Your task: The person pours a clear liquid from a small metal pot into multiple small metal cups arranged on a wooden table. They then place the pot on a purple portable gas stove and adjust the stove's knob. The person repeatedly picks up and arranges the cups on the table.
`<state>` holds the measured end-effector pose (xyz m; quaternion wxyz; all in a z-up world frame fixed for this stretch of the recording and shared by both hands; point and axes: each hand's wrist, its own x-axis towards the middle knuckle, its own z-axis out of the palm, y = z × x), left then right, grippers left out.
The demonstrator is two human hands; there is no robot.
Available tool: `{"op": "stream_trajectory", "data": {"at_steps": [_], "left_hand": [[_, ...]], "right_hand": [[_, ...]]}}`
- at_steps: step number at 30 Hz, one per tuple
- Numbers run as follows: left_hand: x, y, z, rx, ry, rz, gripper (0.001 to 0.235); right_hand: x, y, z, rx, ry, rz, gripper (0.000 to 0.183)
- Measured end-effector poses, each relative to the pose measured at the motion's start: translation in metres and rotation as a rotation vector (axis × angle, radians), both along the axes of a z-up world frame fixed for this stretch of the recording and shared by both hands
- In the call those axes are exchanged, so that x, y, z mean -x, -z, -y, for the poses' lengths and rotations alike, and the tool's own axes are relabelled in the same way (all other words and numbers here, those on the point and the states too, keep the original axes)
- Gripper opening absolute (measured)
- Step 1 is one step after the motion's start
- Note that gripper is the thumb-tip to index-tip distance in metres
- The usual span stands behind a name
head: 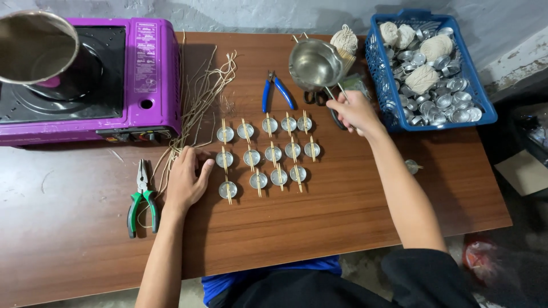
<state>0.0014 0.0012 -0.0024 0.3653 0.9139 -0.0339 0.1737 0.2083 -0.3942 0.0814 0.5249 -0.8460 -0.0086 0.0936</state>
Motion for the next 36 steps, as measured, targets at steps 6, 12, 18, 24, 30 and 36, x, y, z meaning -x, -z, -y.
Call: {"op": "stream_trajectory", "data": {"at_steps": [6, 12, 18, 24, 30, 36], "left_hand": [[0.000, -0.004, 0.002, 0.011, 0.012, 0.014, 0.028], [0.000, -0.004, 0.002, -0.007, 0.001, 0.034, 0.023], [-0.001, -0.003, 0.001, -0.035, -0.001, 0.049, 0.013], [-0.001, -0.006, 0.002, 0.017, 0.014, 0.042, 0.012], [0.000, -0.003, 0.002, 0.042, 0.015, 0.114, 0.015], [0.001, -0.003, 0.003, 0.038, -0.008, 0.153, 0.014]], "right_hand": [[-0.041, 0.027, -0.015, 0.013, -0.019, 0.002, 0.027], [-0.058, 0.043, -0.014, 0.084, -0.015, -0.028, 0.025], [-0.069, 0.057, -0.015, 0.072, -0.027, -0.022, 0.025], [-0.057, 0.038, -0.020, 0.119, -0.080, -0.024, 0.026], [-0.053, 0.034, -0.015, 0.256, -0.125, 0.216, 0.039], [-0.018, 0.008, -0.018, 0.592, -0.155, 0.514, 0.051]]}}
